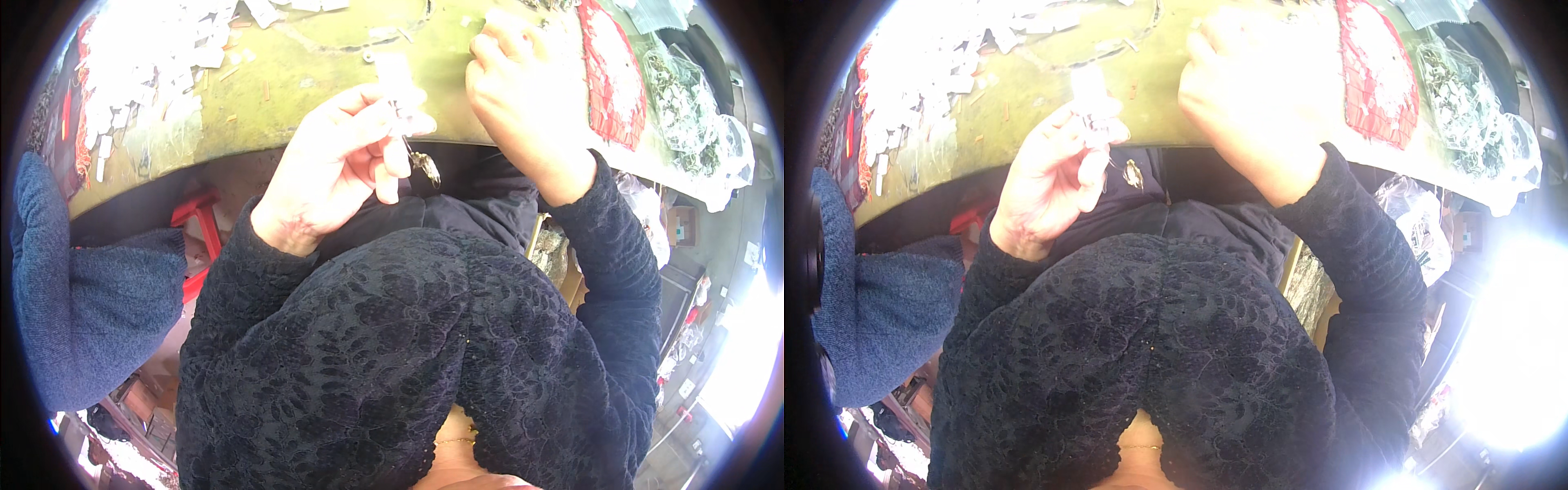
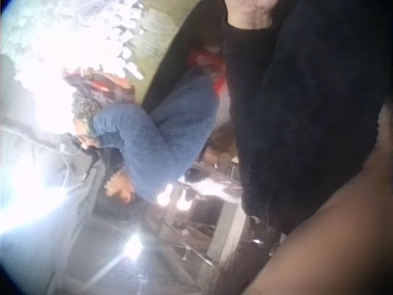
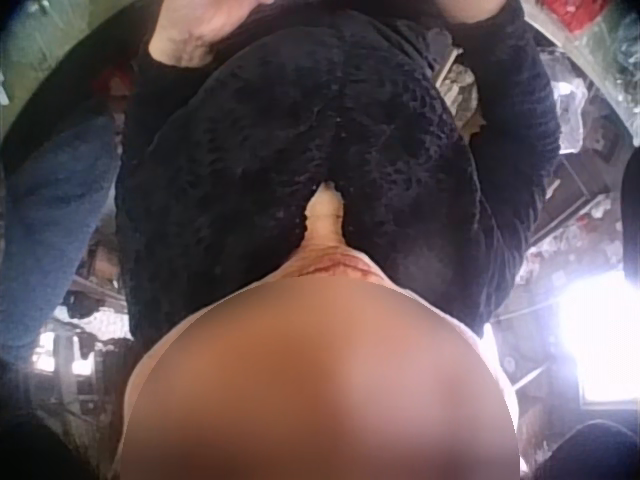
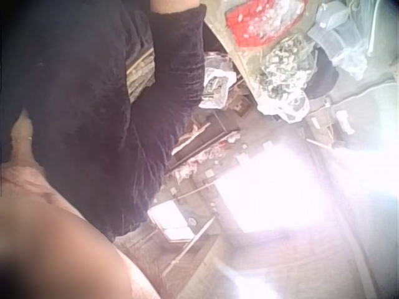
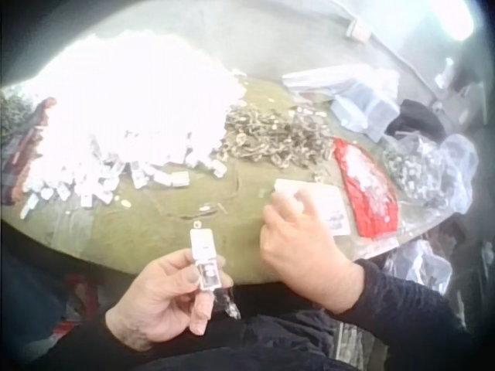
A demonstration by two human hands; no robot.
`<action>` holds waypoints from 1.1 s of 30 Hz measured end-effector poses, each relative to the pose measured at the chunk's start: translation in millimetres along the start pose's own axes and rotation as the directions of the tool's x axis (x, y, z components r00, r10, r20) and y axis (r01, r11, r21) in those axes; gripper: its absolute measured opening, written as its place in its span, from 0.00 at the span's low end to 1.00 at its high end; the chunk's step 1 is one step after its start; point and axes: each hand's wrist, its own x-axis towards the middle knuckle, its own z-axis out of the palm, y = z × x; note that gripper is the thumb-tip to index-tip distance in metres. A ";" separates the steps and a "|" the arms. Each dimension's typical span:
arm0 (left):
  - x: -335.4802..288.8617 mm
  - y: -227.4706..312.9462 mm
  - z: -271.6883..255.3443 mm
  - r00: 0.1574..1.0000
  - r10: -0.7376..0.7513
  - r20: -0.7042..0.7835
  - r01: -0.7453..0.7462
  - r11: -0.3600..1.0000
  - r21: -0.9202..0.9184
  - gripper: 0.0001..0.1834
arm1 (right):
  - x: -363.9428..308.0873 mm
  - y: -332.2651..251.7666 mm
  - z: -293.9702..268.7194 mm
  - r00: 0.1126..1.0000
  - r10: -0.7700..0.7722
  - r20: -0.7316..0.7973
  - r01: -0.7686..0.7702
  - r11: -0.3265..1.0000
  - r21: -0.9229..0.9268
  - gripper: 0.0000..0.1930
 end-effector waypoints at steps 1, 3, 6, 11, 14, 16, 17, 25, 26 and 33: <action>-0.2 0.2 -0.7 1.000 -0.009 -0.017 0.009 1.000 -0.001 0.21 | -1.1 -1.2 0.8 1.000 -0.004 0.001 0.004 0.999 -0.047 0.08; -0.6 0.4 -1.3 1.000 0.014 -0.004 -0.014 1.000 0.016 0.21 | -4.3 -4.3 2.2 1.000 -0.011 0.002 0.012 0.990 -0.140 0.08; -1.3 0.2 0.3 0.999 0.011 -0.043 -0.012 1.000 -0.004 0.21 | -6.7 -15.9 7.2 1.000 -0.026 -0.017 0.024 0.993 -0.115 0.09; -2.5 3.5 3.5 0.994 0.007 -0.107 -0.002 0.999 0.050 0.20 | -18.9 -41.8 14.0 0.986 0.090 -0.141 -0.042 0.948 0.317 0.13; -2.5 3.3 3.5 0.993 0.014 -0.119 -0.006 0.998 0.064 0.19 | -32.8 -47.7 12.2 0.964 0.188 -0.187 -0.076 0.872 0.484 0.17; -1.9 2.2 2.8 0.993 0.006 -0.117 0.002 0.997 0.073 0.18 | -41.5 -48.5 9.9 0.958 0.248 -0.140 -0.116 0.788 0.605 0.18; -1.2 1.8 2.4 0.994 -0.005 -0.109 0.013 0.997 0.077 0.18 | -44.7 -47.4 9.8 0.958 0.234 -0.164 -0.098 0.808 0.580 0.18; 2.7 -4.1 5.7 0.993 -0.031 -0.117 0.043 0.994 0.102 0.16 | -53.8 -31.6 29.5 0.924 0.155 -0.349 0.088 0.803 0.590 0.10; 2.4 -4.9 7.0 0.991 -0.035 -0.126 0.048 0.994 0.100 0.15 | -53.7 -30.6 32.1 0.915 0.174 -0.363 0.090 0.790 0.607 0.09; 4.0 -13.6 16.2 0.988 0.013 -0.152 0.022 0.973 0.228 0.15 | -54.0 -31.1 26.4 0.824 0.468 -0.320 0.028 0.530 0.848 0.08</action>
